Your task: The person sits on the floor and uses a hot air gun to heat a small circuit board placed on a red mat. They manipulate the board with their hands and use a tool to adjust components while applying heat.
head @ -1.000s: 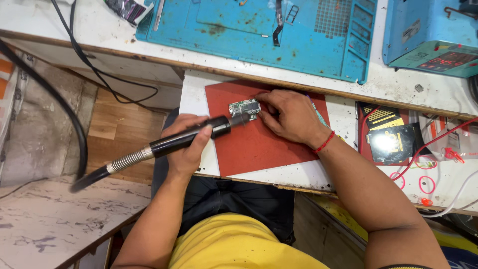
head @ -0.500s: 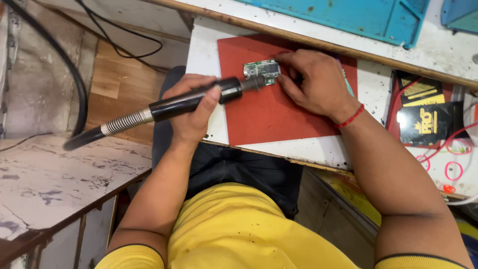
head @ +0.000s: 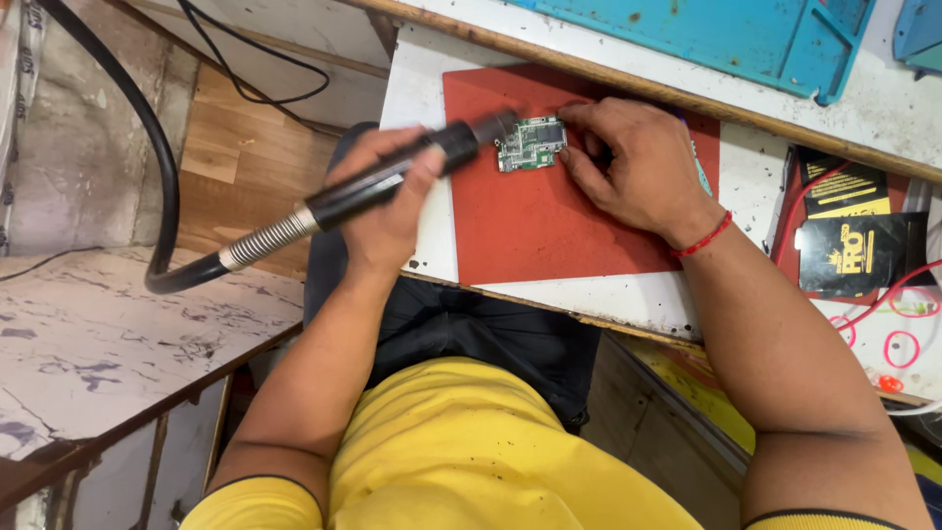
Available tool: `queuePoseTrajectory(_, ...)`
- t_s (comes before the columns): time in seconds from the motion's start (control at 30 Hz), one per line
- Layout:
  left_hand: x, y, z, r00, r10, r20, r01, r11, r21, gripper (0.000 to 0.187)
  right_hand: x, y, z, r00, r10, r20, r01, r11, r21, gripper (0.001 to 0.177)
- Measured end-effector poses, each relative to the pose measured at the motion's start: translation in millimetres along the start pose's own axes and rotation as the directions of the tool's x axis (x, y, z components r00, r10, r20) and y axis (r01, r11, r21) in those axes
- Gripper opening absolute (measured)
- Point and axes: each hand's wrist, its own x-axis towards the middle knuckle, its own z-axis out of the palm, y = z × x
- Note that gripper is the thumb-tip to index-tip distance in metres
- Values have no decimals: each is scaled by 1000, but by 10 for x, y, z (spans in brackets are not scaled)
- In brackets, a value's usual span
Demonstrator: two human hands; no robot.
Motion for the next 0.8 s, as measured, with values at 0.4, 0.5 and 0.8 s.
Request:
queuePoseTrajectory(0.4, 64, 21, -21, 969, 173, 174, -148, 978, -148, 24, 79, -17, -40, 999, 47, -10, -47, 999, 0, 30)
queuePoseTrajectory(0.5, 57, -9, -1, 997, -71, -15, 69, 989, -135, 27, 15, -61, -19, 998, 57, -1, -57, 998, 10, 30)
queuePoseTrajectory(0.8, 57, -2, -7, 990, -130, -44, 125, 986, -113, 29, 32, -78, -20, 996, 91, 12, -91, 996, 3, 31)
